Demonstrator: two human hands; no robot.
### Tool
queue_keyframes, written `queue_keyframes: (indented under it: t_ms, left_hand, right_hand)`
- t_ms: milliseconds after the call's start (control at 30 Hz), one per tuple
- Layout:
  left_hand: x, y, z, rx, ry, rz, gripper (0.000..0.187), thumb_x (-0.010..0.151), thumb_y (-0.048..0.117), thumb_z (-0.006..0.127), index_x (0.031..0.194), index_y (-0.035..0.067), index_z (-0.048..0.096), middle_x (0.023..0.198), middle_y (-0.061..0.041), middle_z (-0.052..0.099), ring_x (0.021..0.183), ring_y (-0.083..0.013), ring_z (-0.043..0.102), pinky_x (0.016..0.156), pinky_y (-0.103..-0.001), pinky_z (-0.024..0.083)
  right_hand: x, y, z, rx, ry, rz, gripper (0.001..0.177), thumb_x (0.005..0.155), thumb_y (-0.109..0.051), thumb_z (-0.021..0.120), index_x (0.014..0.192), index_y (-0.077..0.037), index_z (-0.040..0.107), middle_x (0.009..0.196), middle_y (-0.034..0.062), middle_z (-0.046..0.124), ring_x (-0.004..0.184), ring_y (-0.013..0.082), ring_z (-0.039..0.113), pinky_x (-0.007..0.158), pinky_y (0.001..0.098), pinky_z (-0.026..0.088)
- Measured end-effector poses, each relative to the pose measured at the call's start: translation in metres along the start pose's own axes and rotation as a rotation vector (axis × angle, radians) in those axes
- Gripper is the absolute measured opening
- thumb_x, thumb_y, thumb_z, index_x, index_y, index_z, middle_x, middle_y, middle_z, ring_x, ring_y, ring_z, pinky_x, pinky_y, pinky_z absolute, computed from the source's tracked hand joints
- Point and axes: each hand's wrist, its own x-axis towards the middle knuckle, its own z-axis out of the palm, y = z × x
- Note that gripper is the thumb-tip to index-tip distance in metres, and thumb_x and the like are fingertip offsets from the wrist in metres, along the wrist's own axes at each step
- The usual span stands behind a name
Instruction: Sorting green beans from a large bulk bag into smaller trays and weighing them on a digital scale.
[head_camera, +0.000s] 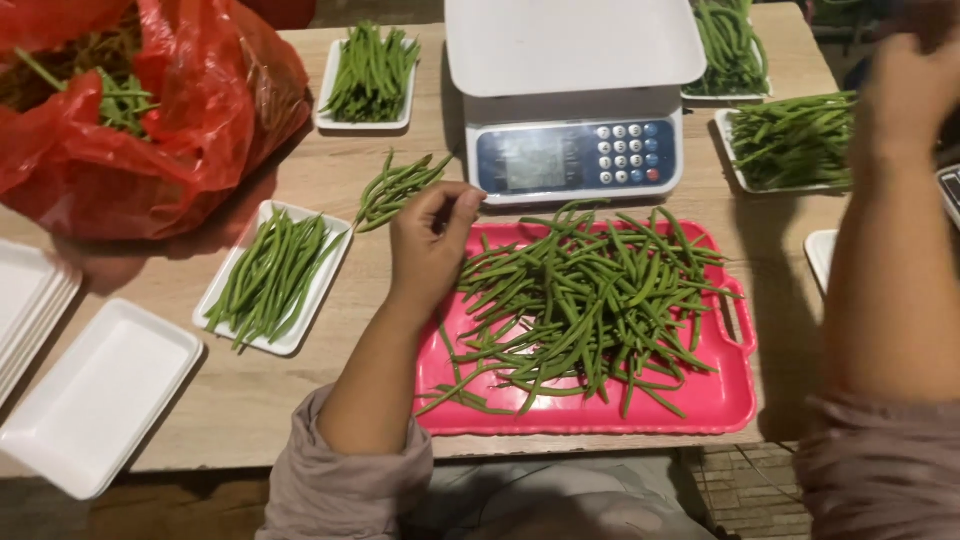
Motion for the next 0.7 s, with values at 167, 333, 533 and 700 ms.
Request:
queue_keyframes:
  t_ms: [167,333,533,700]
  left_hand:
    - [-0.004,0.002,0.008,-0.042,0.009,-0.092,0.012,0.099,0.019,0.067,0.093,0.010,0.072,0.081,0.002,0.065,0.074,-0.0076,0.057,0.070,-0.024,0.047]
    - [-0.003,-0.005,0.008,-0.027,0.012,-0.063,0.015,0.099,0.023,0.066,0.095,0.012,0.074,0.087,0.004,0.071,0.079,-0.0061,0.061,0.074,-0.024,0.050]
    - [0.015,0.047,-0.048,0.226,0.044,-0.242,0.018,0.096,0.026,0.068,0.113,0.021,0.067,0.101,0.006,0.073,0.081,-0.0065,0.063,0.064,-0.020,0.049]
    - [0.002,0.051,-0.137,0.788,-0.138,-0.390,0.074,0.084,0.059,0.074,0.141,0.019,0.051,0.136,-0.010,0.066,0.127,-0.0292,0.060,0.100,-0.049,0.044]
  right_hand:
    - [-0.066,-0.208,0.021,0.296,-0.704,0.155,0.025,0.100,0.010,0.059,0.119,-0.004,0.066,0.106,0.0088,0.067,0.083,0.0129,0.062,0.073,0.0223,0.052]
    - [-0.090,-0.174,0.024,0.512,-0.688,0.339,0.018,0.099,0.000,0.066,0.115,-0.007,0.063,0.088,0.0080,0.058,0.067,0.0113,0.051,0.058,0.0223,0.038]
    - [-0.095,-0.078,-0.001,1.092,-0.713,0.654,0.033,0.099,-0.018,0.068,0.132,-0.014,0.067,0.108,0.0070,0.072,0.100,0.0128,0.068,0.086,0.0227,0.058]
    - [-0.096,-0.034,0.002,1.206,-0.750,0.704,0.043,0.094,-0.030,0.075,0.134,-0.017,0.071,0.104,0.0094,0.069,0.077,0.0206,0.070,0.063,0.0360,0.055]
